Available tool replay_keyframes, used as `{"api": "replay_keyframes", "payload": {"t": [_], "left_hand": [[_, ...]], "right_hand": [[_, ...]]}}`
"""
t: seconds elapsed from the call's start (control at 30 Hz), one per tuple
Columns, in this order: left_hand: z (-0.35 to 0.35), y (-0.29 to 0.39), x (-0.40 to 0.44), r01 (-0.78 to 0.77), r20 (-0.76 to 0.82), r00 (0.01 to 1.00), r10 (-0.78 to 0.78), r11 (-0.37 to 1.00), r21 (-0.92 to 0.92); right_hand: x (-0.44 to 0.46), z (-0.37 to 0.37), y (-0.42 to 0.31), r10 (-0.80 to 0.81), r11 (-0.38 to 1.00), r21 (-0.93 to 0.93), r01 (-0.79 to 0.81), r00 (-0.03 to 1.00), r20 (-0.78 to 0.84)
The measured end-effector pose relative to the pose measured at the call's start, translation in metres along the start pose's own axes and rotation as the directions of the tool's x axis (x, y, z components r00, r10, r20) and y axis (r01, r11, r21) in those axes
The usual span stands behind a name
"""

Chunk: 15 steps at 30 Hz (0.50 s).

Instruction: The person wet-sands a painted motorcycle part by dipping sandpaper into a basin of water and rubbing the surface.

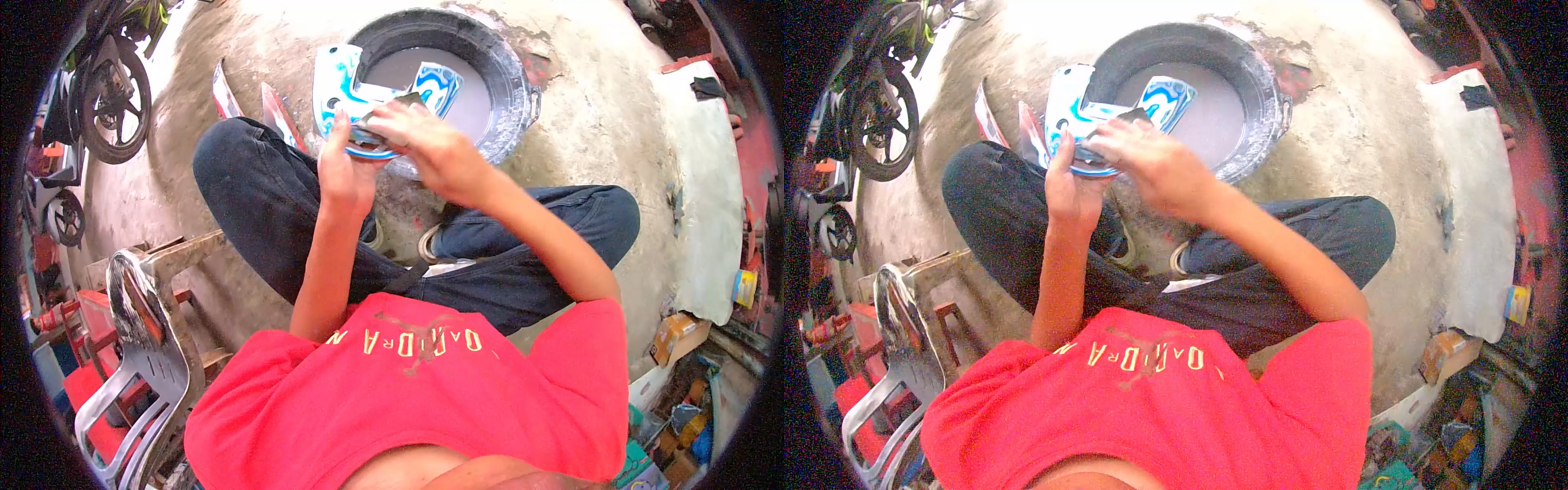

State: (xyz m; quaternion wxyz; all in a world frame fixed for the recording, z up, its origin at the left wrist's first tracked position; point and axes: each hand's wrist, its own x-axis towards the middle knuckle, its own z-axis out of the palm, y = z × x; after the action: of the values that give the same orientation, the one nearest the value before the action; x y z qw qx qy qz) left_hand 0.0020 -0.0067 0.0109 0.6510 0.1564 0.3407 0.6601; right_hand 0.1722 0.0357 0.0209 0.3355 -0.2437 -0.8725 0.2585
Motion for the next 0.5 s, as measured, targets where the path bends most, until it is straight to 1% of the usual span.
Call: {"api": "replay_keyframes", "payload": {"t": [0.03, 0.07, 0.1, 0.13, 0.2, 0.23, 0.27, 0.3, 0.33, 0.4, 0.43, 0.47, 0.5], "left_hand": [[0.011, -0.001, -0.003, -0.013, -0.092, 0.996, 0.016, 0.999, 0.032], [0.011, -0.001, -0.005, -0.013, -0.096, 0.995, 0.017, 0.999, 0.041], [0.012, -0.001, -0.005, -0.013, -0.094, 0.995, 0.018, 0.999, 0.048], [0.014, -0.002, -0.004, -0.012, -0.089, 0.996, 0.017, 0.999, 0.053], [0.017, -0.002, -0.004, -0.022, -0.077, 0.997, 0.024, 0.999, 0.029], [0.014, -0.001, -0.002, -0.03, -0.074, 0.997, 0.031, 0.999, 0.021], [0.009, 0.0, -0.002, -0.037, -0.08, 0.996, 0.038, 0.999, 0.013], [0.007, 0.003, -0.001, -0.037, -0.042, 0.998, 0.036, 0.999, -0.011], [0.008, 0.003, -0.001, -0.033, -0.072, 0.997, 0.033, 0.999, -0.002], [0.015, 0.001, -0.005, -0.012, -0.13, 0.991, 0.014, 1.0, 0.018], [0.013, 0.0, -0.003, -0.011, -0.124, 0.992, 0.009, 1.0, -0.016], [0.013, 0.001, -0.003, -0.02, -0.124, 0.992, 0.017, 1.0, -0.016], [0.013, 0.001, -0.004, -0.027, -0.126, 0.992, 0.024, 0.999, -0.018]], "right_hand": [[0.002, -0.003, 0.013, 0.041, 0.999, 0.033, -0.039, 0.998, -0.048], [0.007, -0.009, 0.033, 0.082, 0.995, 0.062, -0.076, 0.992, -0.094], [0.012, -0.018, 0.047, 0.142, 0.989, -0.011, -0.146, 0.977, -0.16], [0.014, -0.023, 0.056, 0.219, 0.974, -0.015, -0.226, 0.958, -0.185], [0.009, -0.019, 0.053, 0.11, 0.992, -0.054, -0.117, 0.987, -0.117], [0.003, -0.007, 0.043, -0.016, 0.998, -0.054, 0.012, 0.997, -0.078], [0.001, -0.003, 0.011, 0.022, 0.995, -0.102, -0.024, 1.0, -0.022], [0.002, -0.005, 0.002, 0.006, 0.996, -0.084, -0.005, 1.0, 0.003], [0.002, -0.006, -0.001, -0.009, 0.998, -0.064, 0.01, 1.0, 0.024], [0.007, -0.016, 0.037, -0.056, 0.995, -0.084, 0.055, 0.998, -0.005], [0.01, -0.027, 0.043, 0.053, 0.993, -0.099, -0.059, 0.997, -0.058], [0.008, -0.031, 0.057, 0.111, 0.985, -0.118, -0.124, 0.987, -0.115], [0.003, -0.028, 0.057, 0.095, 0.986, -0.129, -0.108, 0.99, -0.106]]}}
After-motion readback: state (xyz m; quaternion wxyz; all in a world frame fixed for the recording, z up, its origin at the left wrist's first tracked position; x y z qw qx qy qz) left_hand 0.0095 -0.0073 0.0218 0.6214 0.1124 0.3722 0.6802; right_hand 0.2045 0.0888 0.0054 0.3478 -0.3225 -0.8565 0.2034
